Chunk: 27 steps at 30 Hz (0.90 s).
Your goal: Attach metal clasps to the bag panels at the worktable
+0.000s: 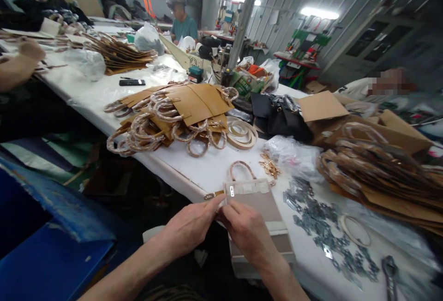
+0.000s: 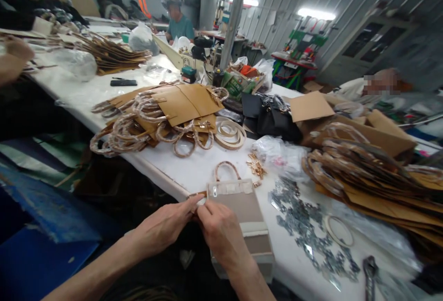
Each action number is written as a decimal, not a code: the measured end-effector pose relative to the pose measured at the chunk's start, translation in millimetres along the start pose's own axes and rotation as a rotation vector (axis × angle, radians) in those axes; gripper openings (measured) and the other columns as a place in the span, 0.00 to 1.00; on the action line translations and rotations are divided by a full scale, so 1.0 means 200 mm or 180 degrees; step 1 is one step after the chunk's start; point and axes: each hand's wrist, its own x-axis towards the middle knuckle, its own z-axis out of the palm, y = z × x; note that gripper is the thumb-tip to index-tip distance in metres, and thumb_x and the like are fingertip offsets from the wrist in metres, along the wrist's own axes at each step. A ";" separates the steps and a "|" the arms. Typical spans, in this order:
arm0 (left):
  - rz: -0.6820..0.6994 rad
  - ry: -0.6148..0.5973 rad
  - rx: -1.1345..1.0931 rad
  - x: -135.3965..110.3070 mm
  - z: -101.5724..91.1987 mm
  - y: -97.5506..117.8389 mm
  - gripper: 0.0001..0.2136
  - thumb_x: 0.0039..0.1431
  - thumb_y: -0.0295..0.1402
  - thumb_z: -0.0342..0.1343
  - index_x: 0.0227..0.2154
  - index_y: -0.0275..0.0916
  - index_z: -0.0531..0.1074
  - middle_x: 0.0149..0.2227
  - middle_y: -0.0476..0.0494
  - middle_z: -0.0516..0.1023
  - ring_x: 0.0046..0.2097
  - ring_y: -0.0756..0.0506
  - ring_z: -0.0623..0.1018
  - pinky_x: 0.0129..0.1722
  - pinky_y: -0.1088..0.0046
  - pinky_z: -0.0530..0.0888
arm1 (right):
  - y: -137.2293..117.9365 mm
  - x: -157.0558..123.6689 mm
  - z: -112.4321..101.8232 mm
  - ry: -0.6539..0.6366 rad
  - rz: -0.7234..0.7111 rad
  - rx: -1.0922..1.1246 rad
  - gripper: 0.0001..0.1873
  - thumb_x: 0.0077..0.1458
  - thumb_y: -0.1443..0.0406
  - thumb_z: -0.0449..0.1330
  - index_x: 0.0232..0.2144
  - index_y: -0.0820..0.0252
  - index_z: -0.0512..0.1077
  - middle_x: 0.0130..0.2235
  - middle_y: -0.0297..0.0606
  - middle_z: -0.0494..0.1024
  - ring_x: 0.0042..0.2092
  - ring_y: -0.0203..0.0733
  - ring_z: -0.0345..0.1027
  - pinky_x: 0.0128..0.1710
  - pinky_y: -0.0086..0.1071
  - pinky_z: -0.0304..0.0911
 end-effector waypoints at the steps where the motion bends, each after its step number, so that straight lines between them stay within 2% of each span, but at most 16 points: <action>1: -0.0074 0.0033 -0.0083 0.00 0.01 0.00 0.21 0.71 0.26 0.44 0.64 0.41 0.65 0.51 0.38 0.81 0.50 0.41 0.82 0.49 0.66 0.77 | 0.00 -0.01 0.00 -0.0019 0.0016 -0.0102 0.08 0.70 0.66 0.58 0.35 0.56 0.70 0.33 0.35 0.75 0.34 0.46 0.69 0.33 0.38 0.56; 3: -0.0166 -0.0021 -0.0220 -0.01 0.02 0.00 0.15 0.72 0.28 0.44 0.52 0.41 0.75 0.44 0.41 0.83 0.45 0.42 0.82 0.46 0.69 0.77 | -0.01 -0.04 0.01 -0.0060 0.0041 -0.0169 0.07 0.68 0.66 0.60 0.34 0.56 0.70 0.32 0.34 0.74 0.34 0.46 0.68 0.33 0.39 0.54; 5: -0.0154 -0.0105 -0.0371 -0.02 0.03 -0.01 0.15 0.73 0.29 0.45 0.43 0.40 0.79 0.40 0.42 0.82 0.42 0.43 0.81 0.44 0.71 0.75 | -0.02 -0.06 0.03 -0.0001 0.0043 -0.0028 0.07 0.68 0.66 0.61 0.34 0.56 0.71 0.32 0.34 0.74 0.34 0.46 0.68 0.33 0.39 0.55; 8: -0.0164 -0.0121 -0.0824 -0.05 0.03 -0.05 0.14 0.73 0.34 0.48 0.39 0.40 0.80 0.35 0.45 0.81 0.37 0.47 0.79 0.39 0.74 0.73 | -0.08 -0.12 0.06 0.0477 -0.0132 0.0393 0.06 0.68 0.68 0.59 0.36 0.57 0.72 0.32 0.36 0.74 0.34 0.44 0.68 0.33 0.38 0.57; 10: -0.0483 0.0088 -0.1374 -0.07 0.01 -0.10 0.16 0.73 0.40 0.49 0.37 0.38 0.80 0.31 0.47 0.78 0.30 0.50 0.75 0.32 0.76 0.70 | -0.13 -0.17 0.08 0.0891 -0.0393 0.0746 0.06 0.68 0.72 0.58 0.38 0.58 0.72 0.32 0.36 0.76 0.34 0.43 0.69 0.35 0.37 0.60; 12: -0.0931 0.0567 -0.1769 -0.09 -0.01 -0.16 0.18 0.72 0.44 0.51 0.37 0.36 0.79 0.29 0.48 0.77 0.26 0.51 0.71 0.28 0.77 0.67 | -0.13 -0.19 0.09 0.1191 -0.0464 0.1132 0.07 0.66 0.73 0.59 0.41 0.56 0.73 0.34 0.36 0.79 0.35 0.42 0.71 0.37 0.35 0.65; 13: -0.1097 0.0839 -0.1800 -0.10 -0.02 -0.19 0.18 0.71 0.45 0.52 0.38 0.36 0.79 0.29 0.49 0.77 0.25 0.52 0.71 0.28 0.77 0.68 | -0.11 -0.19 0.10 0.1321 -0.0281 0.1283 0.06 0.66 0.71 0.60 0.41 0.55 0.74 0.34 0.35 0.80 0.35 0.41 0.73 0.38 0.35 0.66; 15: -0.1164 0.1180 -0.1564 -0.13 -0.06 -0.24 0.16 0.70 0.44 0.54 0.41 0.37 0.80 0.31 0.48 0.79 0.27 0.51 0.72 0.31 0.77 0.70 | -0.02 -0.17 0.13 0.1573 0.0598 0.1529 0.03 0.67 0.65 0.63 0.43 0.53 0.76 0.35 0.34 0.81 0.36 0.41 0.74 0.38 0.33 0.69; 17: -0.0921 0.1192 -0.1218 -0.17 -0.09 -0.27 0.14 0.71 0.41 0.54 0.46 0.39 0.81 0.32 0.48 0.80 0.28 0.52 0.74 0.34 0.77 0.71 | 0.11 -0.13 0.17 0.1698 0.1683 0.1829 0.13 0.65 0.56 0.64 0.48 0.55 0.75 0.35 0.35 0.82 0.36 0.43 0.76 0.39 0.35 0.71; 18: -0.0735 0.1131 -0.1077 -0.19 -0.11 -0.28 0.14 0.72 0.39 0.52 0.48 0.40 0.80 0.34 0.47 0.80 0.28 0.52 0.74 0.34 0.77 0.72 | 0.17 -0.11 0.19 0.1692 0.2025 0.2009 0.18 0.64 0.53 0.64 0.50 0.57 0.74 0.36 0.37 0.82 0.37 0.44 0.76 0.42 0.37 0.72; 19: -0.0543 0.1061 -0.0961 -0.21 -0.12 -0.29 0.14 0.73 0.37 0.51 0.51 0.42 0.80 0.36 0.47 0.80 0.28 0.53 0.74 0.34 0.78 0.72 | 0.22 -0.09 0.21 0.1684 0.2222 0.2143 0.21 0.64 0.50 0.63 0.49 0.58 0.75 0.38 0.40 0.83 0.39 0.46 0.77 0.45 0.40 0.72; 21: -0.0220 0.0943 -0.0792 -0.25 -0.15 -0.30 0.15 0.74 0.33 0.49 0.55 0.45 0.78 0.41 0.45 0.81 0.28 0.54 0.74 0.33 0.79 0.73 | 0.28 -0.05 0.25 0.1679 0.2295 0.2227 0.22 0.62 0.47 0.63 0.44 0.59 0.77 0.48 0.47 0.81 0.50 0.51 0.75 0.56 0.47 0.68; 23: -0.0007 0.0885 -0.0687 -0.28 -0.16 -0.32 0.18 0.73 0.28 0.47 0.58 0.48 0.76 0.49 0.44 0.81 0.32 0.54 0.77 0.33 0.81 0.74 | 0.29 -0.02 0.28 0.1736 0.2292 0.2067 0.21 0.61 0.47 0.63 0.38 0.58 0.79 0.60 0.49 0.73 0.63 0.55 0.65 0.67 0.51 0.55; 25: 0.0122 0.0903 -0.0602 -0.31 -0.17 -0.34 0.22 0.72 0.25 0.45 0.60 0.51 0.74 0.57 0.43 0.79 0.43 0.50 0.81 0.38 0.81 0.77 | 0.27 0.00 0.31 0.1803 0.2381 0.1913 0.20 0.61 0.47 0.63 0.37 0.58 0.79 0.66 0.48 0.66 0.68 0.56 0.56 0.71 0.52 0.46; 27: 0.0143 0.0947 -0.0557 -0.33 -0.18 -0.37 0.25 0.71 0.22 0.43 0.61 0.52 0.74 0.62 0.43 0.75 0.55 0.46 0.79 0.47 0.78 0.78 | 0.25 0.01 0.34 0.1865 0.2502 0.1824 0.20 0.61 0.47 0.62 0.36 0.58 0.79 0.67 0.50 0.64 0.68 0.57 0.56 0.71 0.53 0.46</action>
